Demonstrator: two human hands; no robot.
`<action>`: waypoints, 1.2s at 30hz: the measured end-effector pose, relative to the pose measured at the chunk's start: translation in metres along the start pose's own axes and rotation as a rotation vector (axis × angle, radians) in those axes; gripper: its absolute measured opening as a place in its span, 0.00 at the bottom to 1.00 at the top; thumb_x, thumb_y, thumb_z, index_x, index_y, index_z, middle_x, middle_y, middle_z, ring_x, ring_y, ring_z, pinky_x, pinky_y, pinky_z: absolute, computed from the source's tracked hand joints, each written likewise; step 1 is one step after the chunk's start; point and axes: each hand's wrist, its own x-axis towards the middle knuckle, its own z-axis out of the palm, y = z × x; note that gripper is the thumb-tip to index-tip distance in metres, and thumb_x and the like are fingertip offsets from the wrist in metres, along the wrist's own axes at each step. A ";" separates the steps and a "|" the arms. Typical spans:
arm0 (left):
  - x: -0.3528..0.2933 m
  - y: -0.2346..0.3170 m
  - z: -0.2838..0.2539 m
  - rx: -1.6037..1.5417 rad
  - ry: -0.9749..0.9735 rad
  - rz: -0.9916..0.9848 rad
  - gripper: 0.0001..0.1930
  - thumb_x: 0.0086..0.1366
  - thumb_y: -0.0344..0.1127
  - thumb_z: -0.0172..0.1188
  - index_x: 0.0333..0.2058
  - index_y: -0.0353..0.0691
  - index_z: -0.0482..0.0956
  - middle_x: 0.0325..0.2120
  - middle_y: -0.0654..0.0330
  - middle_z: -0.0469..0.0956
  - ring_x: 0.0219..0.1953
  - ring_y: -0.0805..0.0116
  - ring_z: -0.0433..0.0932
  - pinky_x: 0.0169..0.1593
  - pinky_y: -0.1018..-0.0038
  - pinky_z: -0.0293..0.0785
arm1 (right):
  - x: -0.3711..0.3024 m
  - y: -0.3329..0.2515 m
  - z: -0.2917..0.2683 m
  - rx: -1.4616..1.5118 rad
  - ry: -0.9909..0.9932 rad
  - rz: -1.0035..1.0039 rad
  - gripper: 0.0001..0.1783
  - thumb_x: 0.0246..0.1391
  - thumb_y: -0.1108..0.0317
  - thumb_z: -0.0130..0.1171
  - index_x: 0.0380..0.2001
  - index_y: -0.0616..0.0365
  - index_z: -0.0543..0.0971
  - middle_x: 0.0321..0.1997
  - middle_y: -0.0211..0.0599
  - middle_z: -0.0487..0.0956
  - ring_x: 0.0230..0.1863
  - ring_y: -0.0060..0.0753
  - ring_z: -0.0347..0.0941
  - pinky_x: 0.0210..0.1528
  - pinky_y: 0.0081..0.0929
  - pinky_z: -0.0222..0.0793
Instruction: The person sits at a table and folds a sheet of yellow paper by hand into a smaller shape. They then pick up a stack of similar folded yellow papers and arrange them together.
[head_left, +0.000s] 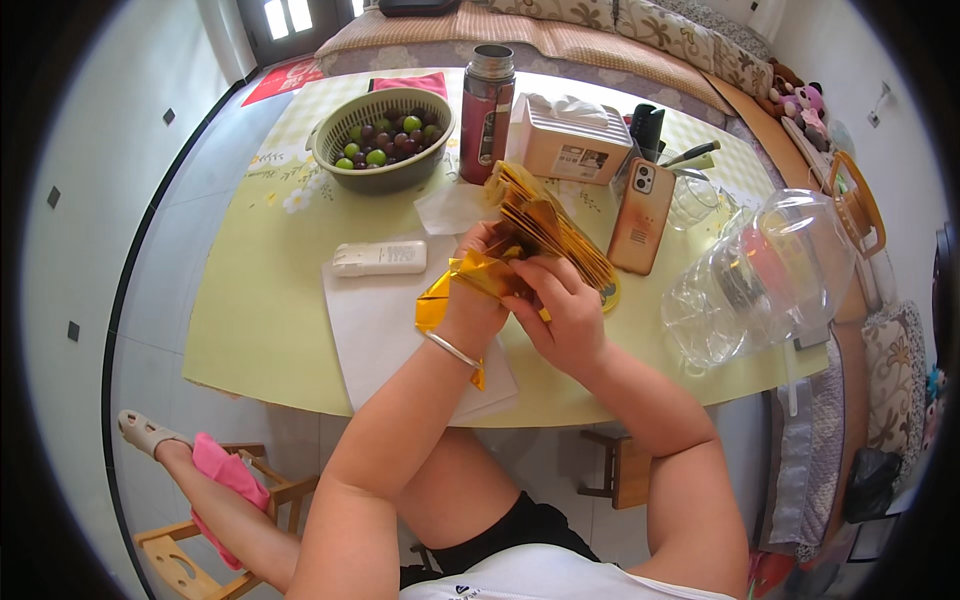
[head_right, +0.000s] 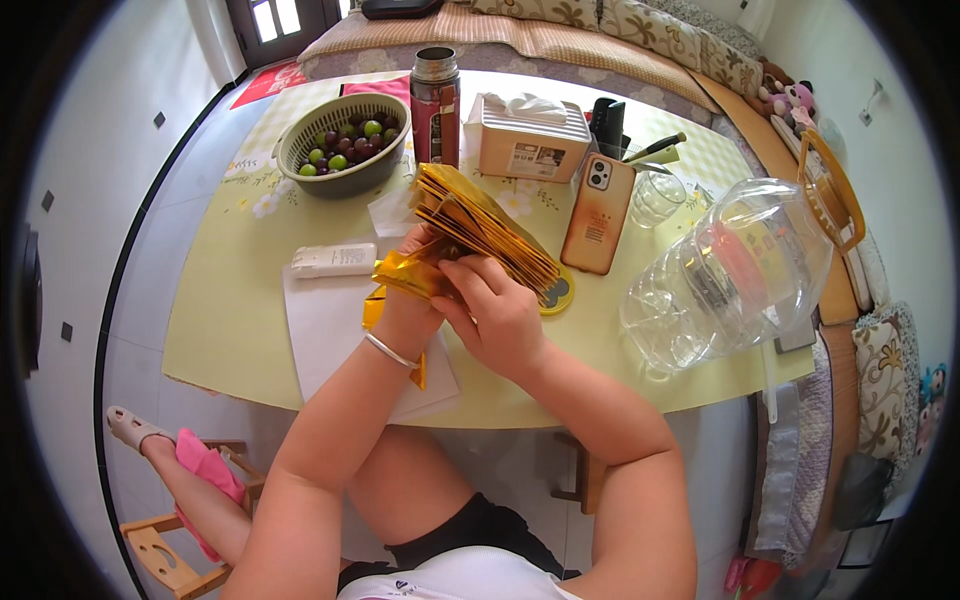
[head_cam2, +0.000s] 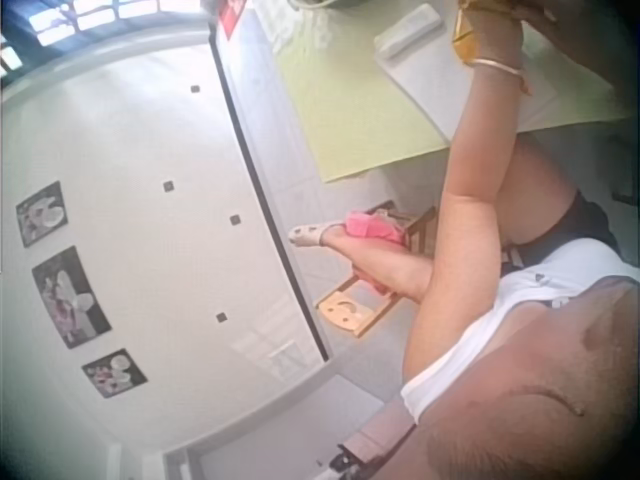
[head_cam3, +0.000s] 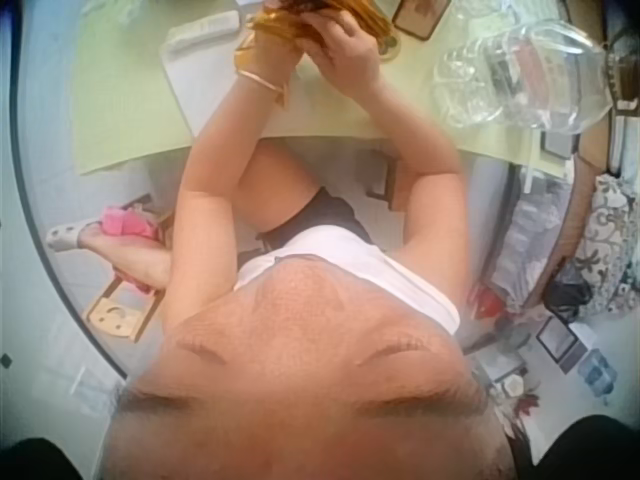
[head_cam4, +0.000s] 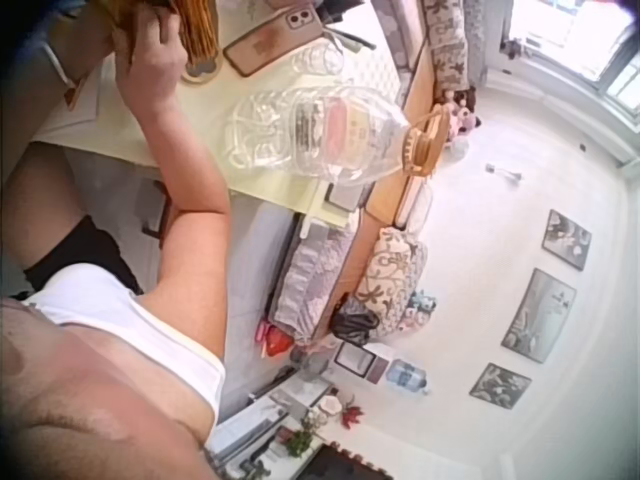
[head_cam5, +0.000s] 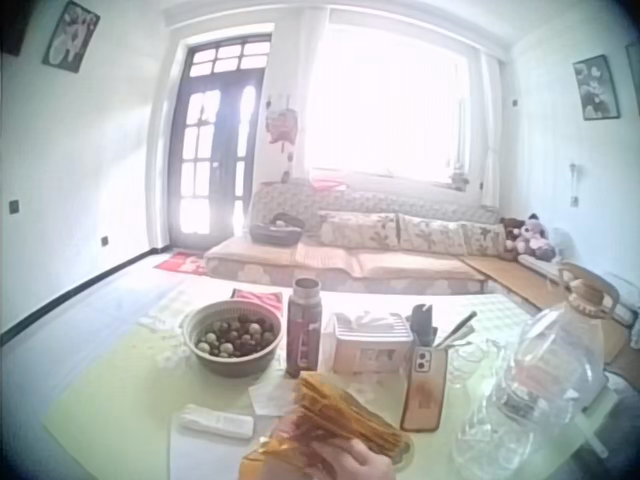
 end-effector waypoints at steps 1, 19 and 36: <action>-0.001 0.000 0.003 -0.008 -0.014 0.003 0.15 0.71 0.41 0.48 0.49 0.38 0.70 0.48 0.55 0.76 0.49 0.63 0.76 0.56 0.67 0.74 | -0.002 0.001 0.002 0.025 0.031 0.025 0.17 0.49 0.71 0.66 0.44 0.61 0.78 0.42 0.42 0.77 0.34 0.44 0.78 0.33 0.32 0.76; -0.003 0.002 0.018 -0.043 0.249 0.041 0.12 0.71 0.34 0.40 0.44 0.35 0.70 0.39 0.55 0.78 0.41 0.62 0.79 0.48 0.70 0.77 | 0.005 -0.008 0.001 -0.234 0.032 -0.180 0.19 0.43 0.74 0.64 0.43 0.62 0.79 0.41 0.42 0.78 0.37 0.42 0.77 0.35 0.32 0.75; 0.004 0.011 0.000 0.017 0.005 -0.063 0.22 0.56 0.23 0.46 0.51 0.31 0.71 0.45 0.52 0.79 0.47 0.61 0.79 0.53 0.66 0.75 | 0.000 0.011 -0.005 0.002 0.237 0.196 0.19 0.47 0.77 0.66 0.45 0.59 0.76 0.40 0.40 0.77 0.32 0.35 0.78 0.33 0.28 0.75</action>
